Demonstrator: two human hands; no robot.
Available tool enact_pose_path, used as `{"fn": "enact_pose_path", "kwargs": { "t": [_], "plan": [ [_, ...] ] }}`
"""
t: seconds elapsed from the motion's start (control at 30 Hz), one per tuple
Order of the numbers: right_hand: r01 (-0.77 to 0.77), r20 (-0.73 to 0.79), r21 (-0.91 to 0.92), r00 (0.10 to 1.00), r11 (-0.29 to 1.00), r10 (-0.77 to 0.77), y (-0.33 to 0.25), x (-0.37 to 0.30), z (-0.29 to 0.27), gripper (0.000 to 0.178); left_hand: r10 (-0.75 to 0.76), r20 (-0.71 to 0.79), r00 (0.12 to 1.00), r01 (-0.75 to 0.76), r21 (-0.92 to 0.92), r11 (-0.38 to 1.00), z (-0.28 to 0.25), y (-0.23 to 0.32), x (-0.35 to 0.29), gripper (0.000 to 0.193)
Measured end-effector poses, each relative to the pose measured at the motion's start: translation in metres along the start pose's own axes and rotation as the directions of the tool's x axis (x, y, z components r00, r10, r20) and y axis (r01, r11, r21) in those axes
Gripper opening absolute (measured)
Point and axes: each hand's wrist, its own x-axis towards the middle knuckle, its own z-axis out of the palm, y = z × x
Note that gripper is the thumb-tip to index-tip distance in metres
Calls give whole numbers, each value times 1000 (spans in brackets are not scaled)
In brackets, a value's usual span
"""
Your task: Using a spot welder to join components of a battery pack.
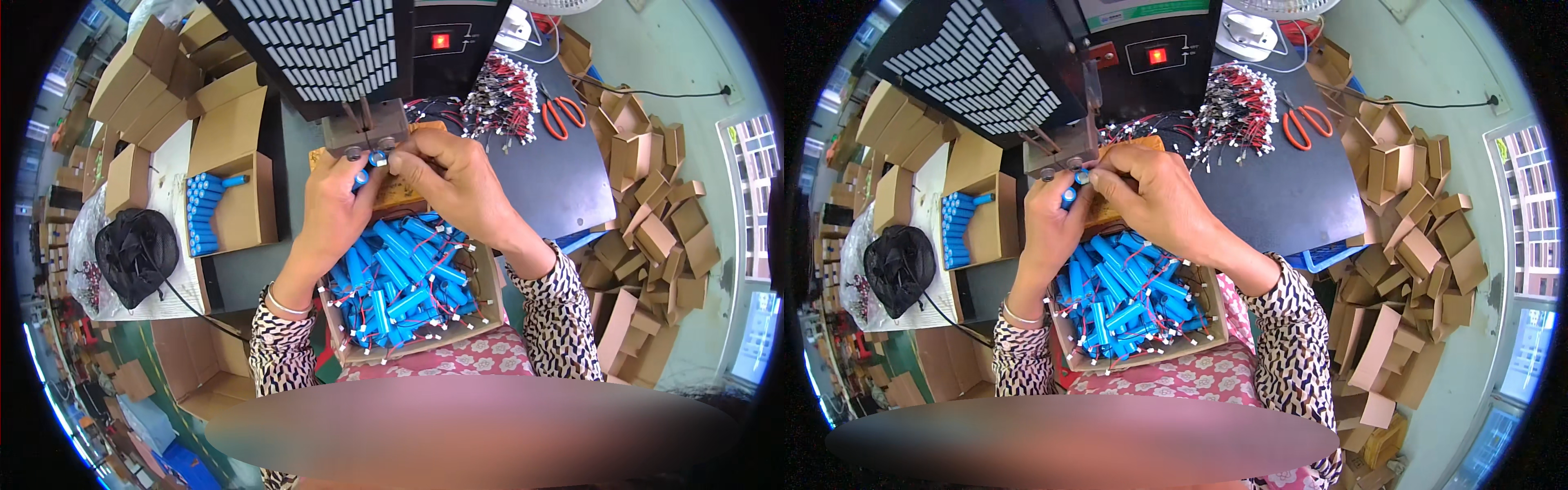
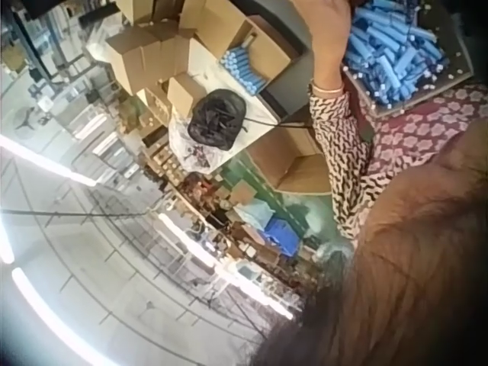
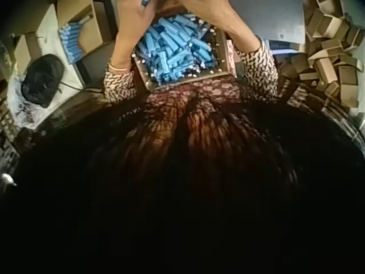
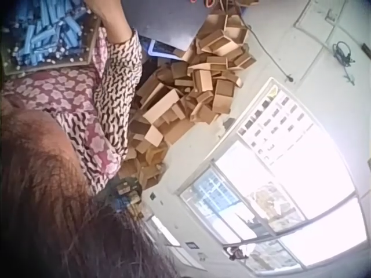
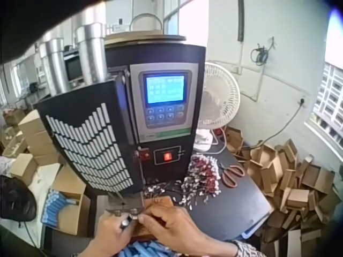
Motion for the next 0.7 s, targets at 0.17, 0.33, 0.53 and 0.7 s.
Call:
{"fn": "enact_pose_path", "kwargs": {
  "t": [0.17, 0.33, 0.53, 0.7],
  "plan": [
    [-120, -58, 5, 991, 993, 120, 5, 8, 13, 17, 48, 25, 999, -48, 8, 999, -2, -7, -2, 29],
    [-92, -74, 7, 993, 996, 92, 1, 10, 14, 19, 41, 16, 999, -41, 11, 999, -5, -4, -1, 31],
    [-88, -79, 13, 993, 996, 89, 10, 10, 8, 18, 24, 19, 1000, -24, -23, 999, 4, -7, 1, 29],
    [74, -5, -197, 997, 978, -76, 3, 0, -6, 17, 24, 47, 999, -23, -27, 999, -6, -7, -1, 19]
  ]
}}
